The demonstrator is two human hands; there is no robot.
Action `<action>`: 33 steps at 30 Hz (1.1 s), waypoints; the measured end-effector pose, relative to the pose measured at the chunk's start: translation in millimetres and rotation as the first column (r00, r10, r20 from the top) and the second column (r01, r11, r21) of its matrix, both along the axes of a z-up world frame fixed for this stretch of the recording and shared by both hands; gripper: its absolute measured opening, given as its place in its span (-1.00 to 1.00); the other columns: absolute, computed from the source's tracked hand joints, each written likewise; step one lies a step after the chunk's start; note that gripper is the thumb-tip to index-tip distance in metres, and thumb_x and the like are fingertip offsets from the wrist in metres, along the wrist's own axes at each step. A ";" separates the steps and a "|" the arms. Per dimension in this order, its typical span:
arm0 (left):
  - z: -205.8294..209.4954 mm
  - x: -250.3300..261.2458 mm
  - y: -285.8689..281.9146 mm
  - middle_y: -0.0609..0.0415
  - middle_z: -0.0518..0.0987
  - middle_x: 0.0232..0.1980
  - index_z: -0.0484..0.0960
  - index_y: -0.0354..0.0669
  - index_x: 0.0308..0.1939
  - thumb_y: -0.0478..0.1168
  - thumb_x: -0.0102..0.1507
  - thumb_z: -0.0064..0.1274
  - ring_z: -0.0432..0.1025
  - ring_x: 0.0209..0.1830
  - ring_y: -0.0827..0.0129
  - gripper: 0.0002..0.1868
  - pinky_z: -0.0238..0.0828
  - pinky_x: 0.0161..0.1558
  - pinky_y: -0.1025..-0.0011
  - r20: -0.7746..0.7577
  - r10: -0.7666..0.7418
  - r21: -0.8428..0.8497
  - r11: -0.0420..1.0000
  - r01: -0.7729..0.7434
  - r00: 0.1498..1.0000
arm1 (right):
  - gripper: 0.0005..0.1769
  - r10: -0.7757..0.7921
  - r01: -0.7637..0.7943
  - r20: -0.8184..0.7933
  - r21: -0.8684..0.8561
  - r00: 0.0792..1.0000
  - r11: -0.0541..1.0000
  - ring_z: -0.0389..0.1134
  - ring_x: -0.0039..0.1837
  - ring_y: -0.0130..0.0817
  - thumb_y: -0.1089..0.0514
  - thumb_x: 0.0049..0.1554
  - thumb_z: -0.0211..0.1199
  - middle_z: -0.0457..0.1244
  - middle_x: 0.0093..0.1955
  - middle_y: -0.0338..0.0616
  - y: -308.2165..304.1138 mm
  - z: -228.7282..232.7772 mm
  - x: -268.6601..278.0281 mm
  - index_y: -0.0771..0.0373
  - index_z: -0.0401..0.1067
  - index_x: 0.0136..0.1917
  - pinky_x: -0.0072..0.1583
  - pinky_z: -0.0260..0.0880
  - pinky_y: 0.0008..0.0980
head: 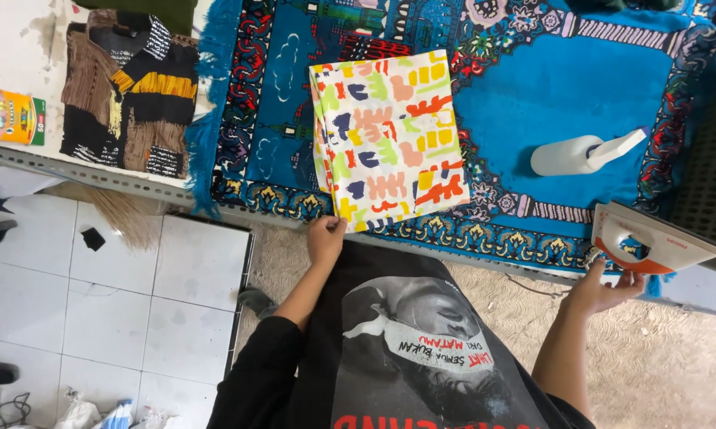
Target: The person irons a colorful patterned shirt on a blue patterned mat, sprays it with water, and smooths it with hands. They then retrieve a blue and white floral shirt from a basket, lay it on the mat, spray it, and iron it. The first shirt is placed on a nearby shelf after ironing.
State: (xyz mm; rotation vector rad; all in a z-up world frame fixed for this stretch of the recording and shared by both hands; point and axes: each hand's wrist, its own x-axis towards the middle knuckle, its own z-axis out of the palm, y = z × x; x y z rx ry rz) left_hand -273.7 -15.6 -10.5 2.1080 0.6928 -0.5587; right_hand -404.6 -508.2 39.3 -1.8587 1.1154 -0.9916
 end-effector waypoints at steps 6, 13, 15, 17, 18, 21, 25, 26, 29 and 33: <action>2.9 0.8 6.6 0.11 0.72 -0.13 0.72 -0.14 -0.19 0.03 0.24 0.17 0.58 -0.15 0.37 -0.68 0.46 -0.23 0.36 0.016 0.047 -0.175 0.984 -0.044 0.999 | -0.57 -0.178 0.166 -0.118 -0.107 0.977 0.980 0.33 0.02 -0.28 0.34 0.15 0.39 0.29 0.06 -0.13 -41.2 -18.0 7.8 0.14 0.29 0.19 0.09 0.48 -0.30; 9.7 -0.6 9.5 0.14 0.70 -0.11 0.71 -0.13 -0.14 0.01 0.21 0.21 0.55 -0.12 0.40 -0.68 0.47 -0.15 0.41 -0.016 0.072 -0.288 0.955 -0.073 0.997 | -0.69 -0.078 0.083 -0.078 0.059 0.994 0.995 0.46 0.07 -0.31 0.29 0.17 0.33 0.38 0.03 -0.21 -54.9 -10.0 10.2 0.14 0.36 0.16 0.20 0.53 -0.35; 1.5 1.7 13.7 0.13 0.72 -0.09 0.73 -0.13 -0.07 -0.04 0.24 0.18 0.57 -0.15 0.40 -0.70 0.47 -0.17 0.41 -0.044 0.037 -0.275 0.960 -0.048 0.998 | -0.73 0.103 -0.155 -0.179 -0.306 0.978 0.939 0.23 -0.09 -0.16 0.33 0.25 0.37 0.23 -0.08 -0.03 -43.8 -5.6 2.7 0.30 0.25 0.02 -0.03 0.29 -0.19; -7.6 4.9 19.0 0.11 0.72 -0.10 0.74 -0.15 -0.09 -0.05 0.23 0.19 0.58 -0.13 0.38 -0.70 0.49 -0.15 0.41 -0.048 0.048 -0.313 0.948 -0.061 0.998 | -0.77 0.126 -0.195 -0.303 -0.208 0.945 0.958 0.18 -0.14 -0.26 0.20 0.34 0.32 0.19 -0.12 -0.13 -5.4 -6.0 -16.6 0.25 0.27 0.04 -0.10 0.22 -0.25; -13.2 3.9 20.6 0.09 0.73 -0.11 0.75 -0.17 -0.11 -0.06 0.22 0.21 0.60 -0.11 0.36 -0.71 0.50 -0.14 0.40 -0.058 0.057 -0.349 0.934 -0.074 0.997 | -0.77 0.158 -0.221 -0.427 -0.103 0.891 0.970 0.12 -0.19 -0.36 0.08 0.43 0.27 0.15 -0.16 -0.22 12.2 -6.3 -27.4 0.20 0.28 0.07 -0.17 0.15 -0.30; -43.7 -3.9 20.5 -0.13 0.68 -0.23 0.76 -0.27 -0.07 -0.09 0.18 0.29 0.57 -0.16 0.17 -0.64 0.53 -0.23 0.32 0.039 0.075 -0.341 0.938 -0.058 0.996 | -0.72 0.441 -0.364 -0.284 0.284 0.852 0.887 0.26 -0.44 -0.29 0.04 0.39 0.28 0.21 -0.47 -0.13 110.1 60.6 -3.2 0.24 0.30 0.14 -0.25 0.21 -0.41; -43.8 2.9 27.1 -0.09 0.69 -0.24 0.77 -0.23 -0.07 -0.04 0.17 0.31 0.59 -0.19 0.22 -0.63 0.55 -0.24 0.35 0.024 0.038 -0.368 0.929 -0.026 0.999 | -0.54 0.691 -0.546 -0.204 0.477 0.693 0.689 0.35 -0.33 -0.12 0.10 0.29 0.30 0.27 -0.20 0.13 147.4 20.3 51.2 0.35 0.29 0.35 -0.24 0.39 -0.24; -42.9 2.0 27.7 -0.08 0.69 -0.22 0.77 -0.24 -0.07 -0.04 0.16 0.34 0.58 -0.17 0.24 -0.61 0.54 -0.22 0.34 -0.011 0.056 -0.419 0.906 -0.056 0.998 | -0.50 0.790 -0.629 -0.199 0.508 0.580 0.589 0.38 -0.29 -0.05 0.24 0.20 0.26 0.28 -0.08 0.22 173.5 24.9 74.5 0.38 0.29 0.38 -0.24 0.42 -0.21; -47.4 2.8 31.6 -0.09 0.70 -0.19 0.77 -0.24 -0.05 -0.06 0.15 0.36 0.58 -0.13 0.23 -0.60 0.54 -0.18 0.32 -0.063 0.046 -0.477 0.876 -0.070 0.997 | -0.43 0.897 -0.756 -0.214 0.484 0.386 0.441 0.44 -0.25 0.04 0.30 0.15 0.25 0.29 0.04 0.34 244.4 36.4 142.2 0.46 0.28 0.41 -0.26 0.47 -0.18; -55.1 4.3 39.5 -0.06 0.72 -0.18 0.79 -0.18 -0.08 -0.06 0.12 0.34 0.60 -0.09 0.21 -0.63 0.53 -0.12 0.33 -0.043 -0.025 -0.494 0.869 0.000 0.999 | -0.38 0.911 -0.902 -0.328 0.264 0.250 0.343 0.37 0.10 0.48 0.15 0.21 0.21 0.29 0.08 0.52 327.4 56.3 208.3 0.54 0.24 0.43 0.10 0.41 0.27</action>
